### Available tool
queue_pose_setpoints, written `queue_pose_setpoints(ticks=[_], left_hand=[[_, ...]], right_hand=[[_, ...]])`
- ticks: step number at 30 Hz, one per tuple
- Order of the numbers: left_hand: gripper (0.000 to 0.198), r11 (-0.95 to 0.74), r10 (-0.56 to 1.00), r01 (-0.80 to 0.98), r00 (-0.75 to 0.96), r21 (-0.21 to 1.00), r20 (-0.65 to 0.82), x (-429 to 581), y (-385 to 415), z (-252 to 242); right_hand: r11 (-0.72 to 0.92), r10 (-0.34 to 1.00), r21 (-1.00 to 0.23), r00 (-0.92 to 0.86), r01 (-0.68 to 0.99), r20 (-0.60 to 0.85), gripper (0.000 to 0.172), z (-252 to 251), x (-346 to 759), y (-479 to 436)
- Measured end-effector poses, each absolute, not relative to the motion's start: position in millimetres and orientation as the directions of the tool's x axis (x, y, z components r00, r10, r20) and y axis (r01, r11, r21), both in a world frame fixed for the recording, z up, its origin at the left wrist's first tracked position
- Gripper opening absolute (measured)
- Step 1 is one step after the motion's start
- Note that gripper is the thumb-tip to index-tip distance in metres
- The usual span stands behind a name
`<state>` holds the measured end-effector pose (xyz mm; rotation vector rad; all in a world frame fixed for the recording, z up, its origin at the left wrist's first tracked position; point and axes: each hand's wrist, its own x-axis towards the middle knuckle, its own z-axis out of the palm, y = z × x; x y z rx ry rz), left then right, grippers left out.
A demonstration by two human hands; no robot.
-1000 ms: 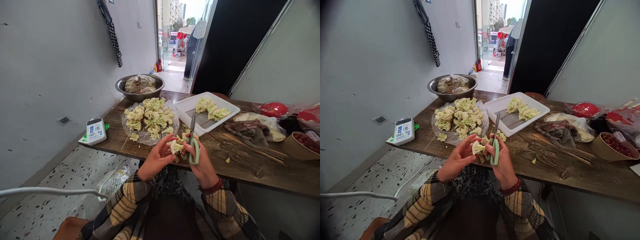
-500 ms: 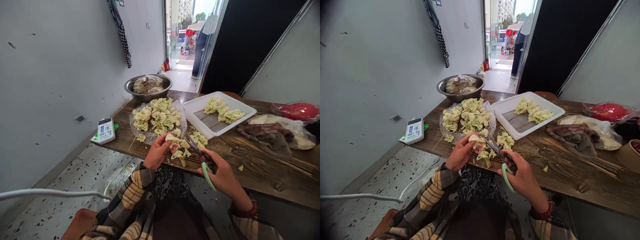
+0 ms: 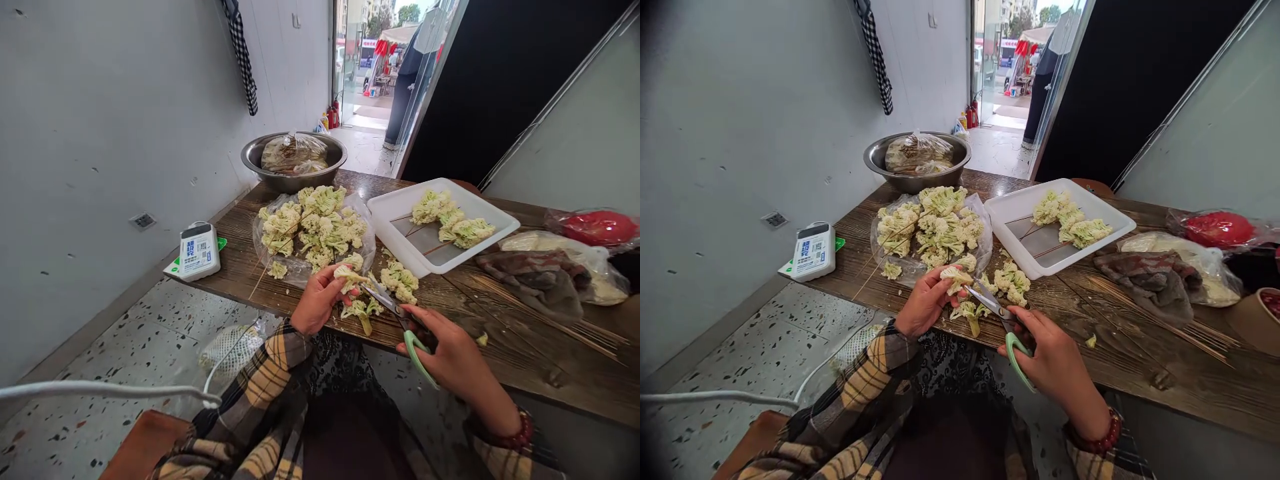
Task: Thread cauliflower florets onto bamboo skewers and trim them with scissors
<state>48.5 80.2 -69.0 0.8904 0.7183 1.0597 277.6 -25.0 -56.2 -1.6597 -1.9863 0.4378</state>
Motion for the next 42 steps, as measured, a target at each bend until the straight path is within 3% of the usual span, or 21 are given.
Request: queue_pose_setpoints(ticks=[6, 13, 19, 42], left_hand=[[0.038, 0.226, 0.941, -0.416, 0.329, 0.881, -0.086, 49, 80, -70], [0.038, 0.248, 0.938, -0.434, 0.33, 0.866, -0.103, 48, 80, -68], [0.04, 0.239, 0.938, -0.447, 0.336, 0.862, -0.086, 47, 80, -68], [0.038, 0.206, 0.943, -0.441, 0.328, 0.873, -0.057, 47, 79, -72]], right_hand=[[0.165, 0.982, -0.473, -0.1, 0.865, 0.158, 0.052, -52, 263, -20], [0.229, 0.945, -0.333, -0.127, 0.914, 0.302, 0.051, -59, 252, -13], [0.235, 0.938, -0.258, -0.149, 0.937, 0.312, 0.051, -60, 250, -14], [0.219, 0.923, -0.339, -0.082, 0.915, 0.375, 0.055, -70, 250, -13]])
